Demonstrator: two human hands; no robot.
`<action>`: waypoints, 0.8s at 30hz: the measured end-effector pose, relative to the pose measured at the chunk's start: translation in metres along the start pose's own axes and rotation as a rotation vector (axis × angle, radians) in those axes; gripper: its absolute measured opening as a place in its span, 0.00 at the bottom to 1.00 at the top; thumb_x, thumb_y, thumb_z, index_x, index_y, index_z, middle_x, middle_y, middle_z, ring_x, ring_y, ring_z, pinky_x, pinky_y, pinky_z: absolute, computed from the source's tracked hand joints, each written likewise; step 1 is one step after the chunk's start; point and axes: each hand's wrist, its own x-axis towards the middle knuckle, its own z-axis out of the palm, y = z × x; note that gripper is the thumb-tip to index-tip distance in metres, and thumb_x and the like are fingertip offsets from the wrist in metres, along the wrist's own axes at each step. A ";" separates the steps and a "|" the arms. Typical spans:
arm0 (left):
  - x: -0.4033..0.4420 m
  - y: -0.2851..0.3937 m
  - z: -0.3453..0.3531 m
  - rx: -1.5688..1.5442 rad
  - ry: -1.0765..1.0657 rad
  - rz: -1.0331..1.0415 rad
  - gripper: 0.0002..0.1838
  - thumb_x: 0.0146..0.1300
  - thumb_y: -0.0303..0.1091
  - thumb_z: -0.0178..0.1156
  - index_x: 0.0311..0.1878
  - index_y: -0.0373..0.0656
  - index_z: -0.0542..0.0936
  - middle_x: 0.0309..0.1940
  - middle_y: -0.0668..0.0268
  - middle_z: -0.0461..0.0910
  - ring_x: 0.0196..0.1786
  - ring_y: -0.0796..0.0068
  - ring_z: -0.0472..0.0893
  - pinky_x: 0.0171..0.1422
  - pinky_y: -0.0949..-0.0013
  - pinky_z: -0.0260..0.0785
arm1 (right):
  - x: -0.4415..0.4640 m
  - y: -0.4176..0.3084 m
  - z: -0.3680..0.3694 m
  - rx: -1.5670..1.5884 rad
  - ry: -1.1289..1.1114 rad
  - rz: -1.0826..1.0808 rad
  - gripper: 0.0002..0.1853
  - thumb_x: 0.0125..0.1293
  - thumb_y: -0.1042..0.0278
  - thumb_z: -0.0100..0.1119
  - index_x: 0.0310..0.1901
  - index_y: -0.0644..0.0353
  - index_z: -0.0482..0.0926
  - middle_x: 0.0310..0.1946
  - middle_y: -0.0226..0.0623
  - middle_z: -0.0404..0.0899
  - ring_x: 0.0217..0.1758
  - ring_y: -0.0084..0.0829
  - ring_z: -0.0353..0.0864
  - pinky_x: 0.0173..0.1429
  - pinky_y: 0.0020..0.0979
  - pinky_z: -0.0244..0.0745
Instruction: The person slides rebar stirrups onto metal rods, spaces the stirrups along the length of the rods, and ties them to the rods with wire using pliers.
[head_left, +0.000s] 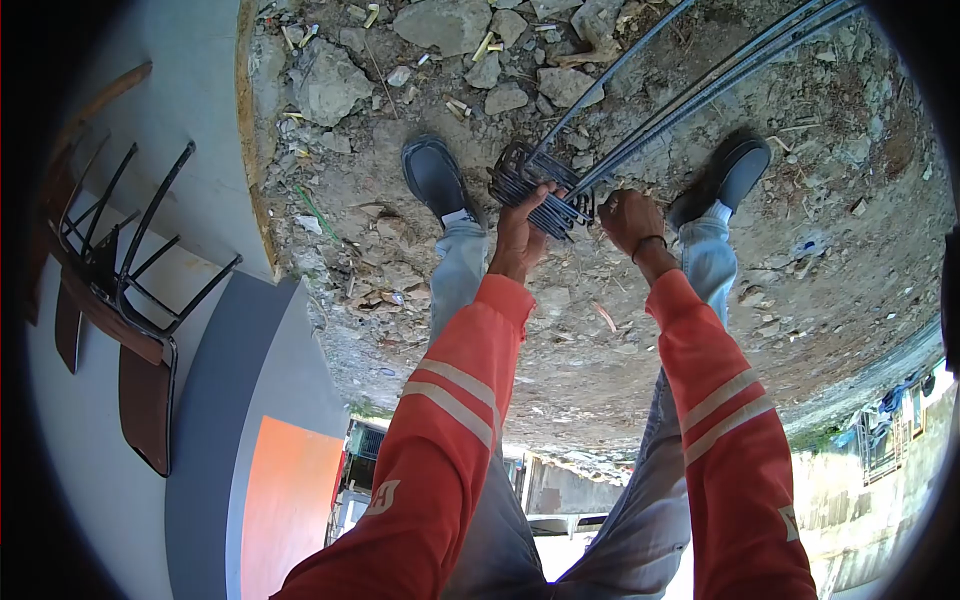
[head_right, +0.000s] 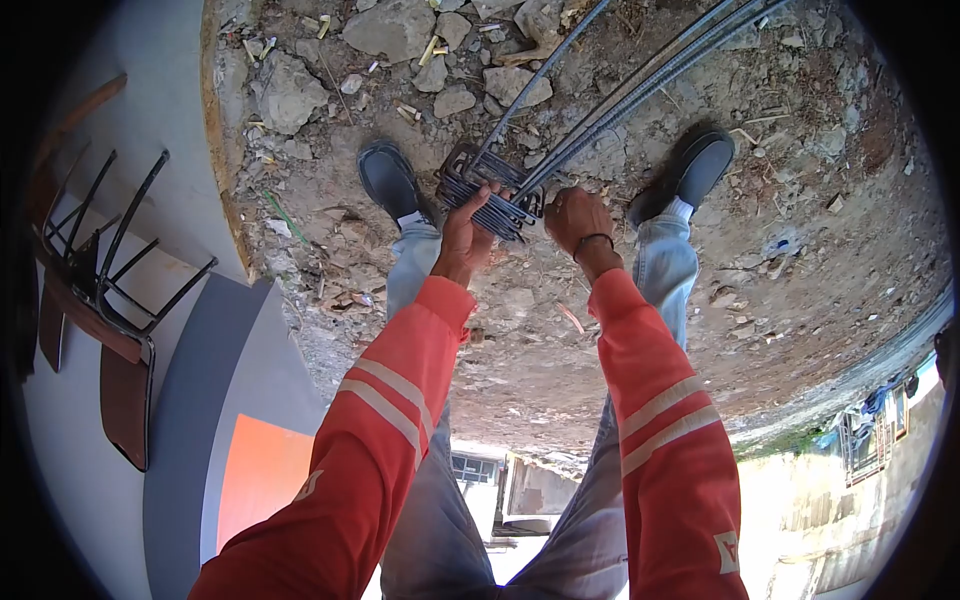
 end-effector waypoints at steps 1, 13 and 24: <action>0.001 0.000 -0.003 -0.010 -0.014 0.011 0.08 0.60 0.26 0.66 0.42 0.43 0.80 0.41 0.64 0.84 0.50 0.64 0.82 0.60 0.59 0.74 | -0.005 -0.007 -0.002 -0.001 0.001 0.014 0.15 0.58 0.57 0.62 0.34 0.62 0.83 0.36 0.56 0.83 0.40 0.53 0.83 0.46 0.47 0.77; -0.010 -0.004 -0.021 -0.044 -0.090 -0.014 0.11 0.57 0.26 0.67 0.44 0.41 0.82 0.39 0.66 0.85 0.45 0.72 0.82 0.54 0.65 0.73 | 0.014 -0.087 0.013 0.619 0.146 0.104 0.22 0.69 0.54 0.54 0.49 0.68 0.77 0.31 0.50 0.85 0.33 0.41 0.85 0.37 0.36 0.79; -0.005 -0.008 -0.016 -0.009 -0.106 0.002 0.14 0.56 0.28 0.68 0.46 0.41 0.81 0.41 0.64 0.85 0.47 0.68 0.82 0.57 0.62 0.73 | 0.034 -0.060 -0.016 0.592 -0.058 0.007 0.21 0.67 0.52 0.53 0.31 0.64 0.83 0.22 0.42 0.84 0.26 0.35 0.87 0.34 0.34 0.81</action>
